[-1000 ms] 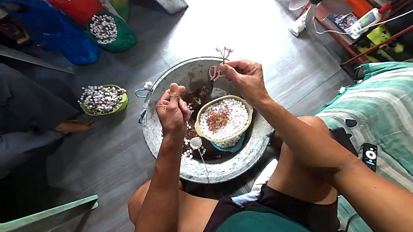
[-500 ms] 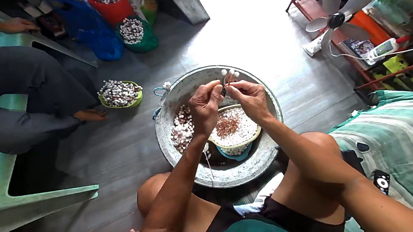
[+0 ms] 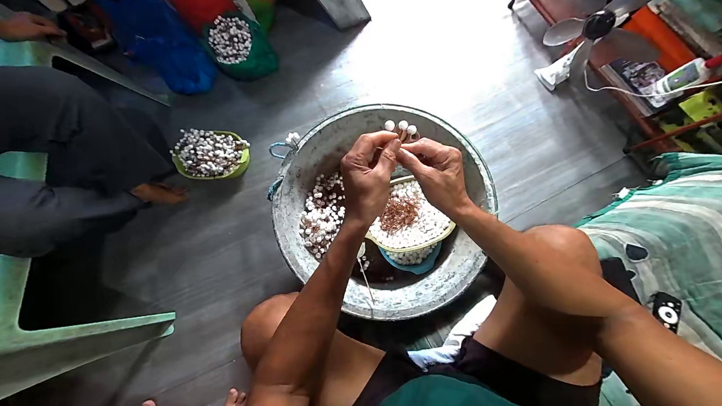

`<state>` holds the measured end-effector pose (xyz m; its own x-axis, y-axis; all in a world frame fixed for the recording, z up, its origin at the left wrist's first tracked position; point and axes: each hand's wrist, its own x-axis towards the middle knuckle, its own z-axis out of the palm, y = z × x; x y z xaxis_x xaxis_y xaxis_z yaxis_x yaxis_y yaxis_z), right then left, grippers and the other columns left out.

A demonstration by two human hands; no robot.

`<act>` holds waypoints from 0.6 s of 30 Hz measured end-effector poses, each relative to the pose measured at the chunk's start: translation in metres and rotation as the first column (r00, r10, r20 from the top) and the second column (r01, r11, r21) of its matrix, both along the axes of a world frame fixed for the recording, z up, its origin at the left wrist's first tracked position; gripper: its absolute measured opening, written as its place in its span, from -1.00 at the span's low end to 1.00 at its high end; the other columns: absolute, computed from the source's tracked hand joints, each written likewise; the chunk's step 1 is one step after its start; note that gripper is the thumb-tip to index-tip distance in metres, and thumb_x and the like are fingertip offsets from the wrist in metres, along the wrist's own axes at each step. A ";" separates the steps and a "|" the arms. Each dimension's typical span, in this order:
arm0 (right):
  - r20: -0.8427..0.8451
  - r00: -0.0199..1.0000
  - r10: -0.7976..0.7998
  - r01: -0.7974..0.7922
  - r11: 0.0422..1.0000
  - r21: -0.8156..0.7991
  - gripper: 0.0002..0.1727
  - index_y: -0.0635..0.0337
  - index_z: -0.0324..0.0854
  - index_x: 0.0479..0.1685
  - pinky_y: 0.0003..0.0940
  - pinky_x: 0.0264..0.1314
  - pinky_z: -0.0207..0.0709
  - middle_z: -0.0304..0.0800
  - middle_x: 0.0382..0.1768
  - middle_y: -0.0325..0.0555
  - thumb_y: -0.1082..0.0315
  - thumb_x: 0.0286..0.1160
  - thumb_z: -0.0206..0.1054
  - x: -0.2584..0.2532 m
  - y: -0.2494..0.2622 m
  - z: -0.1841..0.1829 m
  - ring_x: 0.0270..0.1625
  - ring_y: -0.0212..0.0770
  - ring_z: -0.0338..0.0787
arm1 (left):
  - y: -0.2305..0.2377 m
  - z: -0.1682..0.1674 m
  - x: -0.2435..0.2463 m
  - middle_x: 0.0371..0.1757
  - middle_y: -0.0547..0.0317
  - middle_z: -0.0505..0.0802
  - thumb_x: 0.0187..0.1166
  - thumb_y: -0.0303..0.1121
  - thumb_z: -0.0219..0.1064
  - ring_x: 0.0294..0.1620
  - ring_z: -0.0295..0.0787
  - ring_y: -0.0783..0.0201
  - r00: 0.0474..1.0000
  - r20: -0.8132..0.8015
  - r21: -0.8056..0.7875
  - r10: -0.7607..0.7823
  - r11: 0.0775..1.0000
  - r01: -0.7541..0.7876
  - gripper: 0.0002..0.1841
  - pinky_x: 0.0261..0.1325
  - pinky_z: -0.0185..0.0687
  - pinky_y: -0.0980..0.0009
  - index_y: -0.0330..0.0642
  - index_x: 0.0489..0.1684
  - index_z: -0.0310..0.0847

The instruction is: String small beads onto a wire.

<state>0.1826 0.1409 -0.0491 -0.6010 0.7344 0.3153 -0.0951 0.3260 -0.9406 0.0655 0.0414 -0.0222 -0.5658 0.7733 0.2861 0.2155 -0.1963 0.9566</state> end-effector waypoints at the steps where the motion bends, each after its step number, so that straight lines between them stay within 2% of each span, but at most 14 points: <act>1: 0.001 1.000 0.003 -0.003 1.000 -0.016 -0.82 0.24 0.81 0.02 -0.45 -0.27 0.70 0.80 -0.21 -0.13 0.36 0.64 0.39 0.000 -0.002 0.000 -0.32 -0.34 0.75 | -0.001 0.001 0.001 -0.21 0.11 0.82 0.67 -0.45 0.37 -0.48 0.68 0.33 1.000 0.021 -0.013 -0.005 1.000 0.006 -0.82 -0.45 0.68 0.48 -0.17 0.14 0.70; 2: -0.014 1.000 0.007 -0.008 0.999 -0.048 -0.82 0.24 0.80 0.01 -0.35 -0.20 0.75 0.84 -0.19 -0.11 0.36 0.67 0.36 -0.001 -0.004 -0.001 -0.28 -0.29 0.79 | -0.002 0.000 0.003 -0.18 0.12 0.82 0.67 -0.42 0.37 -0.43 0.70 0.31 0.999 0.041 -0.028 -0.005 1.000 0.006 -0.80 -0.41 0.70 0.44 -0.12 0.16 0.70; 4: -0.061 0.998 -0.007 -0.002 0.989 -0.146 -0.81 0.26 0.83 -0.07 -0.20 -0.11 0.80 0.89 -0.21 -0.06 0.38 0.67 0.32 -0.008 -0.003 -0.007 -0.24 -0.19 0.85 | 0.007 -0.011 0.000 -0.03 0.08 0.86 0.66 -0.40 0.38 -0.20 0.80 0.20 0.995 0.103 -0.013 0.007 1.000 -0.006 -0.79 -0.15 0.81 0.25 -0.14 0.18 0.74; 6: -0.106 0.994 -0.028 -0.001 0.963 -0.268 -0.78 0.34 0.85 -0.11 -0.19 0.01 0.81 0.92 -0.22 -0.02 0.45 0.65 0.27 -0.013 -0.003 -0.011 -0.18 -0.17 0.88 | 0.022 -0.021 -0.004 0.00 -0.04 0.88 0.64 -0.47 0.37 0.00 0.84 0.09 0.974 0.225 0.030 0.016 0.999 -0.023 -0.80 0.13 0.82 0.10 -0.34 0.11 0.74; 7: -0.122 0.992 -0.040 -0.002 0.943 -0.332 -0.78 0.37 0.84 -0.10 -0.22 0.01 0.80 0.92 -0.22 -0.01 0.46 0.64 0.26 -0.014 -0.004 -0.009 -0.18 -0.20 0.88 | 0.027 -0.022 -0.002 -0.03 -0.06 0.88 0.62 -0.50 0.36 0.01 0.84 0.11 0.961 0.276 0.048 0.023 0.998 -0.037 -0.80 0.16 0.80 0.12 -0.41 0.08 0.72; 10: -0.129 0.988 -0.082 0.004 0.857 -0.515 -0.79 0.35 0.83 -0.10 -0.32 -0.10 0.74 0.89 -0.28 -0.06 0.41 0.64 0.30 -0.014 -0.011 -0.002 -0.26 -0.28 0.81 | 0.030 -0.019 0.006 -0.10 0.00 0.88 0.60 -0.54 0.36 -0.06 0.84 0.21 0.939 0.341 0.065 0.036 0.996 -0.062 -0.83 0.09 0.80 0.24 -0.41 0.04 0.72; 12: -0.125 0.988 -0.095 0.004 0.813 -0.582 -0.79 0.34 0.83 -0.10 -0.35 -0.12 0.73 0.88 -0.28 -0.07 0.39 0.66 0.31 -0.013 -0.014 0.002 -0.26 -0.29 0.80 | 0.029 -0.017 0.009 -0.11 0.00 0.88 0.60 -0.56 0.35 -0.08 0.84 0.21 0.927 0.374 0.082 0.027 0.995 -0.062 -0.85 0.09 0.80 0.25 -0.41 0.01 0.73; 18: -0.166 0.974 -0.151 0.012 0.775 -0.632 -0.80 0.36 0.83 -0.13 -0.37 -0.12 0.71 0.89 -0.27 -0.02 0.41 0.67 0.33 -0.008 -0.032 0.005 -0.24 -0.28 0.81 | 0.015 -0.012 0.011 -0.16 -0.04 0.89 0.57 -0.59 0.36 -0.12 0.84 0.19 0.928 0.373 0.132 -0.024 0.991 -0.027 -0.89 0.03 0.79 0.30 -0.40 -0.07 0.75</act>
